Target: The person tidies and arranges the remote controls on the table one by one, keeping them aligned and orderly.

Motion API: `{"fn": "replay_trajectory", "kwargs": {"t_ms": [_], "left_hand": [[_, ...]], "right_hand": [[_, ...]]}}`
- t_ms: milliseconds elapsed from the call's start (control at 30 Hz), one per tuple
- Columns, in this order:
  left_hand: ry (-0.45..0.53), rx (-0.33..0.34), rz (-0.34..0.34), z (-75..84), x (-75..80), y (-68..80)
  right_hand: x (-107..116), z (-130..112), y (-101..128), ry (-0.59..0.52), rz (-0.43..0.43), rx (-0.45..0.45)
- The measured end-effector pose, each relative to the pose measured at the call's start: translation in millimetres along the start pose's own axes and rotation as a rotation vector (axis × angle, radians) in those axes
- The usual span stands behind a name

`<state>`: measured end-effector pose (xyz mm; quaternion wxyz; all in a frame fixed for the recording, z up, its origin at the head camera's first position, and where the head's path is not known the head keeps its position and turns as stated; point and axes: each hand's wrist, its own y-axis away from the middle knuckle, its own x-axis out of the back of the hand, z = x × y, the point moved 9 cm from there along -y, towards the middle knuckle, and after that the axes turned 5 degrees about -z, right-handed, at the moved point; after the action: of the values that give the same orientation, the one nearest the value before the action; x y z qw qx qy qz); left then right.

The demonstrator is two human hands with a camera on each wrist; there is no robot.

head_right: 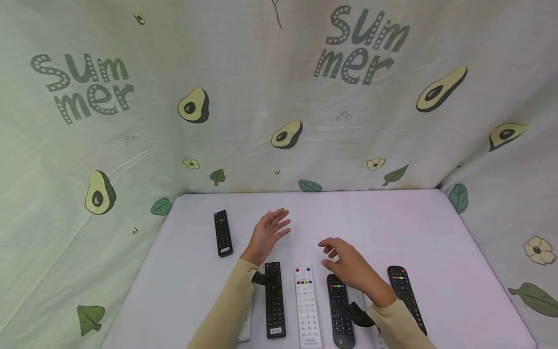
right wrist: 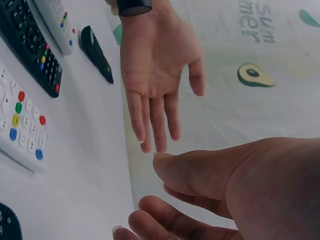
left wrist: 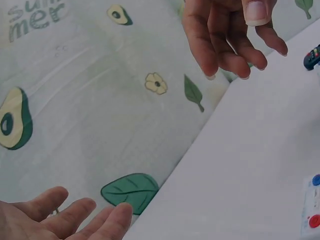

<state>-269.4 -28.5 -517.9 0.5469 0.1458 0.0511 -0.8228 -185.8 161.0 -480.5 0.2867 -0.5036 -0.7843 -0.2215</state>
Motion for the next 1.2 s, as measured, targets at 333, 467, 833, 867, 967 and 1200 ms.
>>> {"fn": "replay_trajectory", "kwargs": {"t_ms": [333, 467, 833, 867, 967, 1200], "left_hand": [[0.044, -0.035, 0.062, 14.5, 47.5, 12.9], [0.040, -0.053, 0.091, 22.4, 64.1, 19.8], [0.056, -0.102, 0.173, 39.5, 111.1, 34.4], [0.058, -0.102, 0.183, 40.9, 115.0, 36.1], [0.039, -0.094, 0.210, 44.1, 127.2, 40.5], [-0.036, -0.086, 0.275, 48.5, 158.3, 46.9]], "right_hand": [[-25.5, -26.8, -37.4, -0.052, -0.029, 0.049], [-37.0, -38.2, -51.6, -0.068, -0.044, 0.088], [-70.3, -63.7, -90.7, -0.130, -0.084, 0.155], [-73.7, -64.5, -94.2, -0.139, -0.086, 0.149], [-84.4, -65.5, -104.1, -0.157, -0.092, 0.141], [-106.7, -67.2, -121.1, -0.201, -0.104, 0.105]]}}
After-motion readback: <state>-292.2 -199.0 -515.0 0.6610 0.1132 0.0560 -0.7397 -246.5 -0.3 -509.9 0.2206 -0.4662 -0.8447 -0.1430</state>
